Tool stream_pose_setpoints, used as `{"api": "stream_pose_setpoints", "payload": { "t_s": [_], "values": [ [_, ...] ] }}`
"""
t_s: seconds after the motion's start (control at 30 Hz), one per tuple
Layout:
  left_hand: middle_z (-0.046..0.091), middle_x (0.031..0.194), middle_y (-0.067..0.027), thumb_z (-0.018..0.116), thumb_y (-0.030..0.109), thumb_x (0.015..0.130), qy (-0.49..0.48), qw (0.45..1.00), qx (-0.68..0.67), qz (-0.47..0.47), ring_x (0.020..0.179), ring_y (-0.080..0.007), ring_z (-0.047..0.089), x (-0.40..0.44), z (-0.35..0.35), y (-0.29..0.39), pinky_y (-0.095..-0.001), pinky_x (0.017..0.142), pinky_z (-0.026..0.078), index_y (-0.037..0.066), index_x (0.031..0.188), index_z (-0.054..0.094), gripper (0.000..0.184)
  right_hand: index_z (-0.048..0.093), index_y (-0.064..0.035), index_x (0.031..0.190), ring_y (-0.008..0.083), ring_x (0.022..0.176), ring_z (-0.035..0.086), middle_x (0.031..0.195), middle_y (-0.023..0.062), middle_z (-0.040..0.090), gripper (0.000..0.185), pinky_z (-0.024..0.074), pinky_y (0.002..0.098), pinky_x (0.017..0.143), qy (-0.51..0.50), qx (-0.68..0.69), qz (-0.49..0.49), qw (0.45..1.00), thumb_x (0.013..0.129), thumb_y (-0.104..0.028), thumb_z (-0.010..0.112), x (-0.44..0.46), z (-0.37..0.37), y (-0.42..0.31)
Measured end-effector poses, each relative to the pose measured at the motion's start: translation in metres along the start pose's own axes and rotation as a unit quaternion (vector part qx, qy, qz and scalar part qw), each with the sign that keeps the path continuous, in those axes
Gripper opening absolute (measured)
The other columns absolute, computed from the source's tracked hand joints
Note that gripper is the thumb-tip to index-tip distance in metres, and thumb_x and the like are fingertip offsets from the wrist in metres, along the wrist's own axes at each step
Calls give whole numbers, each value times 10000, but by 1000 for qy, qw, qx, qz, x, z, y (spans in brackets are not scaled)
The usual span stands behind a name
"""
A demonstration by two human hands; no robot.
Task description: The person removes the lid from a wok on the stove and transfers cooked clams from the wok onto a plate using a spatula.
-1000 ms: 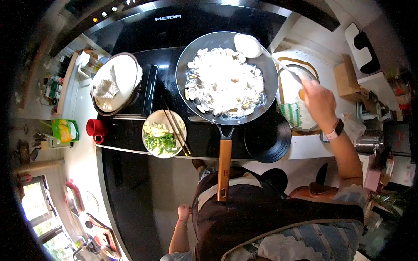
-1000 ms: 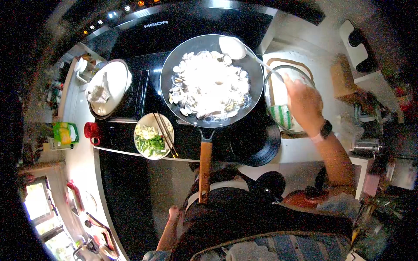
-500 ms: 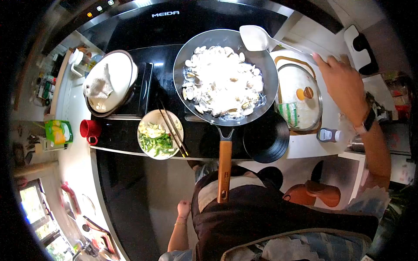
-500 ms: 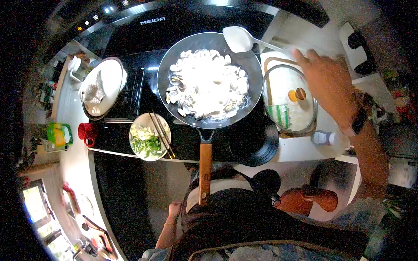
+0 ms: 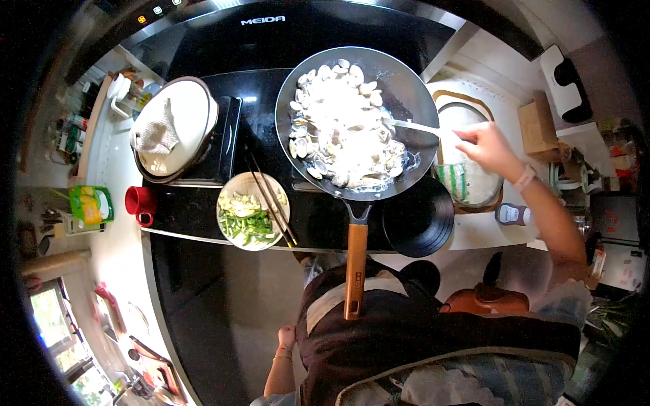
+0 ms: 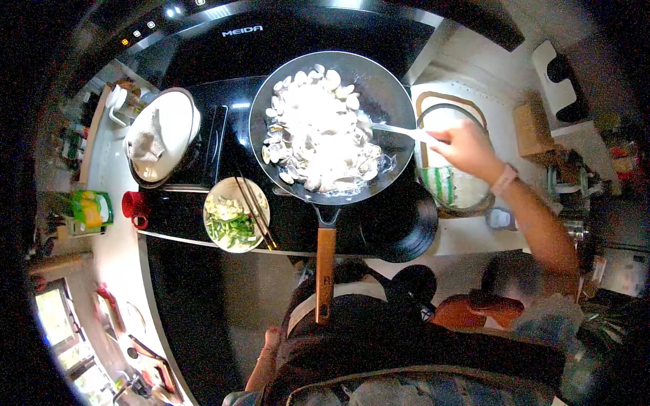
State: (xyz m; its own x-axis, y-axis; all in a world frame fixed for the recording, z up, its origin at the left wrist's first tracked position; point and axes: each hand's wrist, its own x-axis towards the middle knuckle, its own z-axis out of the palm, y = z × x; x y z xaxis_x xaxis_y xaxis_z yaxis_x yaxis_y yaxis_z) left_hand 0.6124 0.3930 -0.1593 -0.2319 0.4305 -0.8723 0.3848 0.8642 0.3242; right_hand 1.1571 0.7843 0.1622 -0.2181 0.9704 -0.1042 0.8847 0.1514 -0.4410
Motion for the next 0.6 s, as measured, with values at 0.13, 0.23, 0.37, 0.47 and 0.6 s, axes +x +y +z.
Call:
{"api": "stream_pose_setpoints", "payload": {
  "t_s": [0.13,0.23,0.37,0.47,0.6],
  "values": [
    [594,619,-63,512,125,835,8,993,-114,-13,505,-141,560,-21,-10,45,-273,434,447,5,711,587,188,666,-58,1025,206,640,636,813,180,650,286,463,296,588,6,7,113,994,770,-186,670,5,17,-26],
    [609,674,-75,510,115,844,-14,993,-105,-52,537,-154,574,-3,-12,30,-264,449,459,-2,771,574,152,671,-58,1017,217,662,640,820,166,657,278,472,299,604,29,20,93,995,763,-170,672,-3,18,-26],
    [604,663,-64,526,117,840,-5,992,-104,-74,555,-151,575,5,-4,18,-272,463,463,8,727,572,163,651,-10,1032,158,541,512,709,136,616,296,414,281,529,80,-13,-27,996,740,-52,672,-15,11,-27],
    [602,662,-51,543,123,837,-50,994,-77,-51,552,-135,558,8,-1,13,-280,479,451,15,714,582,168,649,-9,1035,172,539,506,688,135,592,298,410,291,528,84,-1,-31,996,741,-50,671,-20,2,-36],
    [588,650,-25,552,138,838,-18,1000,14,-5,540,-112,524,3,-2,28,-280,488,424,21,713,595,176,651,-36,1024,289,736,632,873,165,650,268,490,348,646,32,-2,33,999,763,-94,645,-26,-12,-59]
  ]
}}
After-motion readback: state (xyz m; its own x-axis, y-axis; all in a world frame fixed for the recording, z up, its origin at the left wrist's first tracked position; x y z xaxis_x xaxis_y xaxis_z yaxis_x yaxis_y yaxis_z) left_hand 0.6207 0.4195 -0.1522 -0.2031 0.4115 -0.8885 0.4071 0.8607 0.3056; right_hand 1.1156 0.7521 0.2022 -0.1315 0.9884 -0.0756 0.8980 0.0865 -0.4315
